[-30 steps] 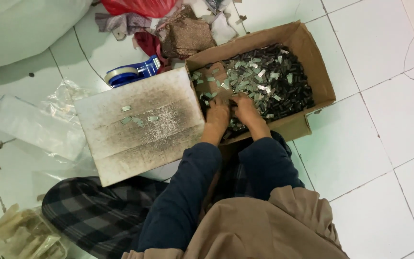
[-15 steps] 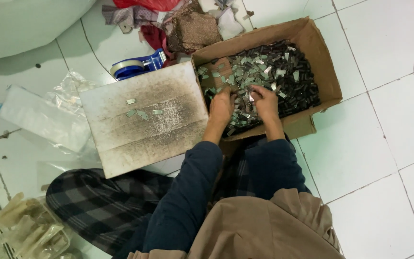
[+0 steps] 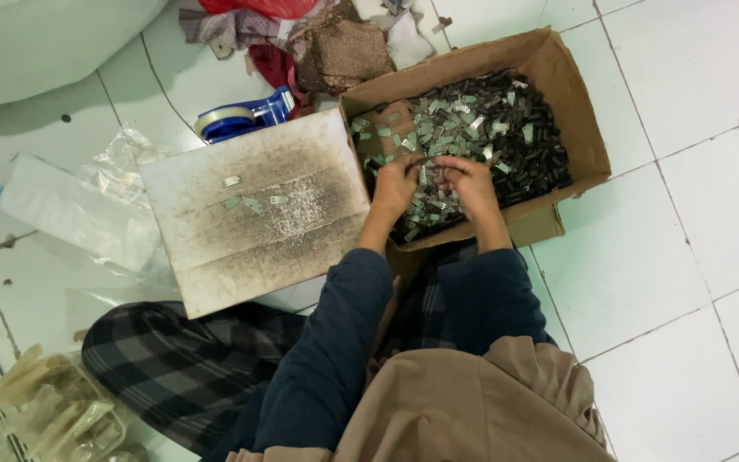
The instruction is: The person picks up small metal parts from a box and places them into plastic bags by hand.
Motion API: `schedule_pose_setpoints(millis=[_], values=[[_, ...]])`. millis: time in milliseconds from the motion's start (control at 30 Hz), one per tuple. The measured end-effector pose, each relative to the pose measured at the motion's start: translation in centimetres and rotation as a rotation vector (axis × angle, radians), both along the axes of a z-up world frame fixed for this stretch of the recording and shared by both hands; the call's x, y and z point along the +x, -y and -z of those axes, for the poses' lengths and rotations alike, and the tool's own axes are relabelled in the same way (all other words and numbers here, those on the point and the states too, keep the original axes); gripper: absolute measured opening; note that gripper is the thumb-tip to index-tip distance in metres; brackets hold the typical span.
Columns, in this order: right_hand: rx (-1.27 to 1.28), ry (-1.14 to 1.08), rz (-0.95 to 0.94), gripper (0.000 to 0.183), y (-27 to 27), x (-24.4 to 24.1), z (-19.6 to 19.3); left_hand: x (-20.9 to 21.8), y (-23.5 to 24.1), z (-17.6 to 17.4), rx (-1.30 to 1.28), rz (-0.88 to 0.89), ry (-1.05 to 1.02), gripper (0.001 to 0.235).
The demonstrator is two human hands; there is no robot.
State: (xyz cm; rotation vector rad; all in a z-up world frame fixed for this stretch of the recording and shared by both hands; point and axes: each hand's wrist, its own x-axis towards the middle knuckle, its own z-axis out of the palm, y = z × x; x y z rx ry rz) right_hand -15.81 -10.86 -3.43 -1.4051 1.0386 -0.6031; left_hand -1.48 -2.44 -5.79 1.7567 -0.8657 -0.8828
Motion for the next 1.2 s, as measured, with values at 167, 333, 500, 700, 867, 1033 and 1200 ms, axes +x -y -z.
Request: schedule_pose_setpoints(millis=[167, 333, 500, 700, 867, 1033, 1200], values=[[0.091, 0.121, 0.018, 0.039, 0.4, -0.1, 1.0, 0.4, 0.6, 1.0, 0.022, -0.044, -0.361, 0.025], [0.099, 0.164, 0.018, 0.050, -0.2, 0.2, -0.6, 0.3, 0.3, -1.1, -0.008, -0.076, -0.695, 0.039], [0.059, 0.167, 0.027, 0.044, -0.6, 0.9, -1.0, -0.4, 1.0, 1.0, 0.000, -0.015, -0.399, 0.030], [-0.030, 0.192, -0.045, 0.037, -3.3, 3.3, -4.7, 1.0, -4.3, -9.0, -0.097, -0.132, -0.345, 0.028], [-0.121, 0.170, -0.207, 0.040, -8.7, 9.3, -8.8, 5.4, -12.1, -13.7, -0.137, -0.279, -0.086, 0.026], [-0.227, 0.087, -0.422, 0.045, -15.3, 16.4, -10.0, 10.1, -20.1, -12.9, -0.054, -0.388, 0.241, 0.026], [-0.415, 0.051, -0.579, 0.052, -16.6, 17.6, -11.2, 12.1, -22.6, -10.1, 0.395, -0.415, 0.835, 0.046]])
